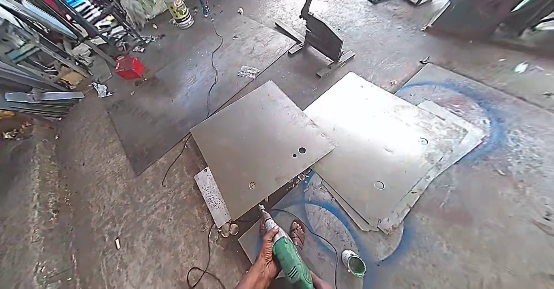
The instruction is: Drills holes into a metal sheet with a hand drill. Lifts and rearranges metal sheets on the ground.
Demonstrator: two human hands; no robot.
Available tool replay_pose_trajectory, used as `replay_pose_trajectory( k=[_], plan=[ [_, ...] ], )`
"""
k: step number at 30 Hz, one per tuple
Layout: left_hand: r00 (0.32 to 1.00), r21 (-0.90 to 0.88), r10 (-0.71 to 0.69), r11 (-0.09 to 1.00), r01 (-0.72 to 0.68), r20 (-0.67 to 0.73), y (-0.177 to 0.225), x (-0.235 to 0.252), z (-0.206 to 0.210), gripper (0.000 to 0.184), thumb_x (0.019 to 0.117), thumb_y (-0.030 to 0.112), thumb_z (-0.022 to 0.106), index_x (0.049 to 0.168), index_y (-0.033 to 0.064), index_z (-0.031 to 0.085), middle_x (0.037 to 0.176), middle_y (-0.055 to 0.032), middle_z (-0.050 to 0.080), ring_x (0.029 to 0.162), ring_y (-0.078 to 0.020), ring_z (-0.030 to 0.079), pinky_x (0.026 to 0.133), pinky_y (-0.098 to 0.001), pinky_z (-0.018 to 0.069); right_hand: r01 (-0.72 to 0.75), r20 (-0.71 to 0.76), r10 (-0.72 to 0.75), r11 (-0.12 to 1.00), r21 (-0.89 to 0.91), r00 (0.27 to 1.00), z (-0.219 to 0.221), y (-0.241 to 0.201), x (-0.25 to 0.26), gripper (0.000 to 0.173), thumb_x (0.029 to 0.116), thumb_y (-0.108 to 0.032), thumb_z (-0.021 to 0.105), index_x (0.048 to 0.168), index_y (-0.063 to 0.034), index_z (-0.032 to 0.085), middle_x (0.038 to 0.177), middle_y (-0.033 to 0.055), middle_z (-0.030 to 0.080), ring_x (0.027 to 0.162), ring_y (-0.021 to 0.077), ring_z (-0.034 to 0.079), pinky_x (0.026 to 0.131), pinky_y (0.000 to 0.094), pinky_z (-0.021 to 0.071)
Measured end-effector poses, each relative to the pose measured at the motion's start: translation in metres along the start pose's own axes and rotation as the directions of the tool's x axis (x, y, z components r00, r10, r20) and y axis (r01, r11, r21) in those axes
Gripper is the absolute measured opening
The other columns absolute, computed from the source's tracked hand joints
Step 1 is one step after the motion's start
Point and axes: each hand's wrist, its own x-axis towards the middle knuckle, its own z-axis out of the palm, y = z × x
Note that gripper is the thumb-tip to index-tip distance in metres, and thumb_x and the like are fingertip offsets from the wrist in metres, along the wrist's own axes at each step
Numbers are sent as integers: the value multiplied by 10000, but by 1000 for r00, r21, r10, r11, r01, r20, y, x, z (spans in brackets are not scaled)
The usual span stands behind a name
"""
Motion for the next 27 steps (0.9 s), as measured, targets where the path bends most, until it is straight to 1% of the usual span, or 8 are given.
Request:
replay_pose_trajectory(
  k=[5,8,11,14,17,22,24,27],
  plan=[
    [988,139,46,988,-67,147,20,-37,56,386,1023,367,555,1204,28,588,973,-179,696,860,-286,703,782,-473,602,-65,-164,44,989,-130,985,-23,-62,-19,849,761,-247,837,1498,-33,472,1165,208,720,1087,348,703,968,598,536],
    [990,483,-46,875,-25,135,28,-42,58,634,1013,551,527,1476,118,495,1407,-172,592,1226,-368,607,928,-615,532,-150,-248,139,988,-25,959,-42,-73,-34,663,793,-251,764,1421,-157,570,1100,49,741,980,197,716,905,498,580],
    [971,804,189,549,-227,145,47,-42,23,694,1007,475,616,1555,103,407,1522,-194,496,1334,-376,543,991,-598,517,-237,-340,287,955,180,896,-65,-59,-34,376,829,-294,726,1160,-124,677,821,51,713,624,197,668,606,445,579],
    [887,924,396,193,-331,235,74,-53,-61,690,949,357,727,1498,22,476,1411,-190,604,1285,-283,606,1085,-482,504,-379,-371,496,859,344,785,-73,-16,-42,323,860,-293,713,1091,-71,673,755,97,670,579,232,629,574,463,551],
    [851,920,520,292,-263,78,92,-91,-143,577,980,278,700,1462,20,519,1399,-180,617,1256,-275,615,1021,-484,520,-516,-377,653,754,407,656,-81,37,-49,347,847,-310,729,1042,-37,641,770,120,650,590,243,625,574,468,551],
    [698,826,615,560,-57,-368,63,-173,-263,480,1064,293,547,1394,-54,527,1324,-307,593,1154,-423,607,937,-597,511,-797,-341,801,572,192,493,-78,103,-102,439,874,-403,698,922,32,666,942,231,684,858,373,682,755,612,529],
    [699,879,572,444,176,-429,53,-217,-272,418,1104,238,446,1277,-111,599,1246,-317,632,1139,-404,625,979,-559,503,-836,-294,848,507,211,440,-64,117,-124,378,906,-369,688,916,8,668,856,187,677,711,303,668,666,531,549],
    [892,933,296,220,285,-342,52,-270,-268,417,1124,135,306,1378,-91,547,1384,-224,599,1321,-246,541,1150,-341,384,-885,-248,901,409,220,355,-49,118,-155,356,913,-336,699,947,17,661,869,186,676,706,296,668,671,511,556]
  ],
)
